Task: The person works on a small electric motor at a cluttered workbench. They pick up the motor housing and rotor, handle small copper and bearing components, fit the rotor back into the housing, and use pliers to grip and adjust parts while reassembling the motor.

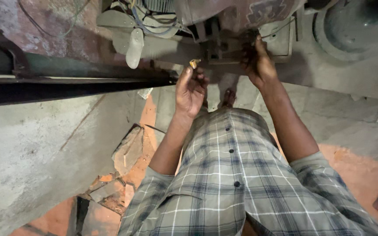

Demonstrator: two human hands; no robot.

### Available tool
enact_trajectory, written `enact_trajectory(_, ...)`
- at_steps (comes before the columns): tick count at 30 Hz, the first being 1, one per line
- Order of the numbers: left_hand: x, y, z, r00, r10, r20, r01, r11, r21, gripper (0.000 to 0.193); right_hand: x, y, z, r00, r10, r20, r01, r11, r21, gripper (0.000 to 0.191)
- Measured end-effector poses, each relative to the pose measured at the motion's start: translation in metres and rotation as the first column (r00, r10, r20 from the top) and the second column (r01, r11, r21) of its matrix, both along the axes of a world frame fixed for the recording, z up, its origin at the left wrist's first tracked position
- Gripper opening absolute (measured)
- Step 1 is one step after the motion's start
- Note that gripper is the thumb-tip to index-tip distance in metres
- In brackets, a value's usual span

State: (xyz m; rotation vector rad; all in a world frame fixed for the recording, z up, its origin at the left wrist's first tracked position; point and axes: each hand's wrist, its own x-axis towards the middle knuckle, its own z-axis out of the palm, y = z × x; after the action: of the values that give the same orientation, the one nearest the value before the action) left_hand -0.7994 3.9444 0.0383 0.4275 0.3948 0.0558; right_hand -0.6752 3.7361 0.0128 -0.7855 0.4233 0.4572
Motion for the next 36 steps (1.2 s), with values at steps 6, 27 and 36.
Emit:
enact_trajectory(6, -0.001, -0.002, 0.005, 0.999, -0.030, -0.029, 0.032, 0.995, 0.096, 0.016, -0.001, 0.003, -0.008, 0.922, -0.050, 0.383, 0.254, 0.825, -0.504, 0.019)
enact_trajectory(27, -0.116, -0.147, -0.009, 0.810, -0.581, 0.077, 0.484, 0.737, 0.472, 0.021, -0.215, -0.142, 0.102, 0.580, 0.542, 0.608, 0.228, 0.608, -0.760, 0.024)
enact_trajectory(36, -0.241, -0.267, -0.052, 0.394, -0.918, 0.031, 0.654, 0.304, 0.693, 0.019, -0.424, -0.265, 0.083, 0.827, 0.302, 0.475, 0.302, 0.473, -0.827, 0.020)
